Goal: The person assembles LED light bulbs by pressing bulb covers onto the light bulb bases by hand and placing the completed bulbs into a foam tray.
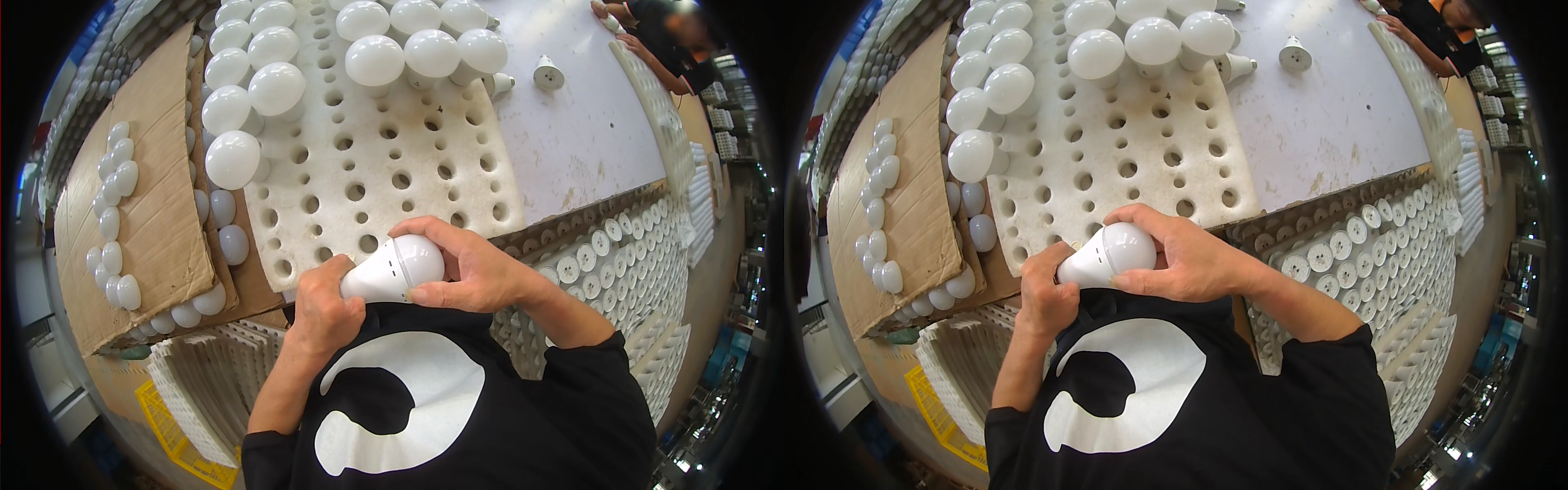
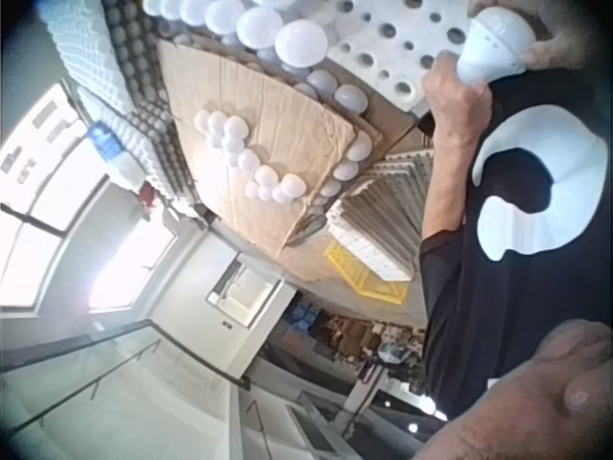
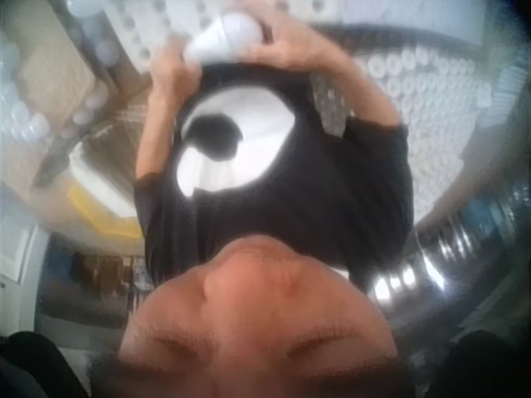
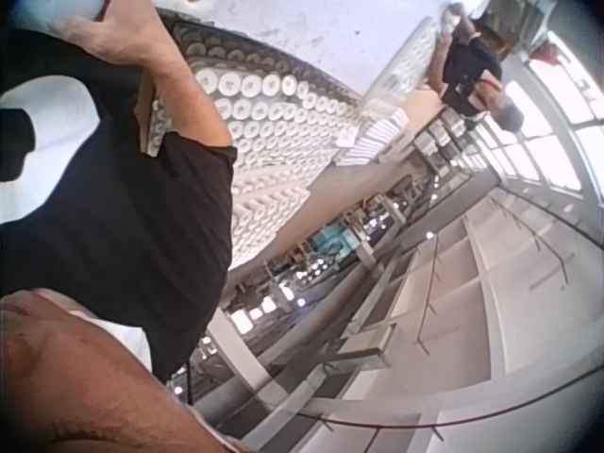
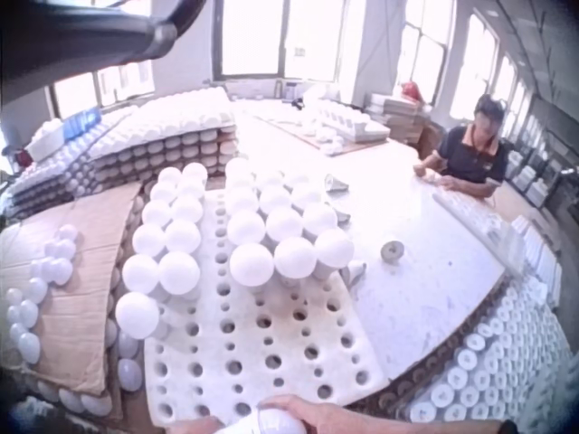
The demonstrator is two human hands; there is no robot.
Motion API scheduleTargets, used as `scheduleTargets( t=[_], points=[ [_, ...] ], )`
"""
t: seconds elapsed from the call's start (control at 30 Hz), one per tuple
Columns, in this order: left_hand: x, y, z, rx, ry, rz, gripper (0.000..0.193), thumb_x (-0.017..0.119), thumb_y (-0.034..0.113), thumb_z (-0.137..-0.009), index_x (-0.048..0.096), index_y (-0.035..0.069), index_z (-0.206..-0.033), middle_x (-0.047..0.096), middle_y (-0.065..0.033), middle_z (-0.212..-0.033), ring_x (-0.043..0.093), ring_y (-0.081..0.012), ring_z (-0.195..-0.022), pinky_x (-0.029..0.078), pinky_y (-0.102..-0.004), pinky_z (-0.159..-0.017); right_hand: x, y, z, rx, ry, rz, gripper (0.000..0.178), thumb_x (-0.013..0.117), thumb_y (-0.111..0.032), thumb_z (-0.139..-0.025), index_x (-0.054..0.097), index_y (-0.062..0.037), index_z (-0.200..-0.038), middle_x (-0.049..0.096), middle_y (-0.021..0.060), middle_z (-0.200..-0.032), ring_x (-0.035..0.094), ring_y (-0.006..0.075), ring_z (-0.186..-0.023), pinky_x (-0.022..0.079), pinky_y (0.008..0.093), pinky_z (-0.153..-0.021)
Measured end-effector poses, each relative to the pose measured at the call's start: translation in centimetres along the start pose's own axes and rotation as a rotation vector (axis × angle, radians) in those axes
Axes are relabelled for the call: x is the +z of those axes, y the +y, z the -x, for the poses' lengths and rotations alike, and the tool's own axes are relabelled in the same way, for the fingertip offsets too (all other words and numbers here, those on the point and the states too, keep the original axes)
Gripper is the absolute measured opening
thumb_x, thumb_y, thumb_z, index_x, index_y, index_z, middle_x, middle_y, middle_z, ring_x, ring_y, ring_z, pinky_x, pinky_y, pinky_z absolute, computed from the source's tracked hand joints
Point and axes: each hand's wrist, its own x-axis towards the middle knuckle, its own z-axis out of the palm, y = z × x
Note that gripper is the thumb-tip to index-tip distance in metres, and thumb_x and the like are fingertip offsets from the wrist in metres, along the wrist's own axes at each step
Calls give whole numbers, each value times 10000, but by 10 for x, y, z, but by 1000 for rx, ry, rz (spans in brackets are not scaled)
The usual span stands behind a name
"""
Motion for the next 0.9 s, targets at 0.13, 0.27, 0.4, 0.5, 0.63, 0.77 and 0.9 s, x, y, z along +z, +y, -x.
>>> scheduleTargets(
  t=[0.13, 0.27, 0.4, 0.5, 0.63, 0.77, 0.9],
  points=[
    [0, 2, 4, 13, -12, -10, 256, 582, -63, -529, 519, -49, -777, 504, -176, -675, 543, -389, -548, 447, -450, -488, 10, 12, -6, -161, 114, 26, 514, 539, -377, -970, 449, 7, -1301, 570, 106, -1092, 583, 139, -934, 500, 281, -817],
    [2, 6, 5, -8, -11, 7, 248, 579, -64, -538, 522, -44, -778, 506, -183, -680, 546, -400, -567, 450, -457, -509, 14, 17, -13, -20, 131, -272, 491, 469, -403, -994, 513, 24, -1233, 592, 94, -1033, 587, 138, -920, 496, 283, -806],
    [3, 7, 7, -87, -43, 43, 223, 581, -61, -560, 528, -40, -776, 517, -195, -678, 553, -417, -599, 452, -466, -544, 18, 25, -16, -2, 155, -377, 450, 457, -370, -1001, 541, 32, -1184, 618, 97, -958, 630, 154, -837, 541, 292, -730],
    [1, 11, 8, -151, -86, 54, 199, 581, -62, -580, 534, -42, -773, 529, -207, -667, 560, -427, -615, 454, -467, -556, 23, 23, -16, 36, 182, -441, 450, 461, -400, -994, 560, 17, -1130, 623, 102, -924, 643, 157, -783, 562, 289, -678],
    [-1, 18, 7, -234, -140, 84, 154, 578, -67, -601, 554, -54, -754, 549, -225, -653, 569, -437, -619, 454, -462, -560, 24, 30, -15, 87, 206, -474, 413, 457, -379, -991, 587, 6, -1067, 624, 87, -907, 622, 135, -777, 533, 276, -685],
    [-5, 27, 5, -293, -163, 138, 100, 547, -70, -607, 555, -70, -707, 539, -237, -621, 557, -434, -587, 443, -452, -543, 21, 33, -18, -51, 237, -161, 381, 430, -331, -979, 611, 4, -996, 616, 61, -849, 574, 109, -731, 474, 259, -662],
    [-8, 29, 2, -459, -199, 178, 45, 484, -68, -624, 521, -93, -625, 496, -263, -561, 523, -438, -538, 423, -440, -517, 24, 23, -19, -21, 246, -171, 403, 409, -337, -980, 623, 4, -951, 615, 62, -822, 562, 106, -712, 462, 256, -651]
  ],
)
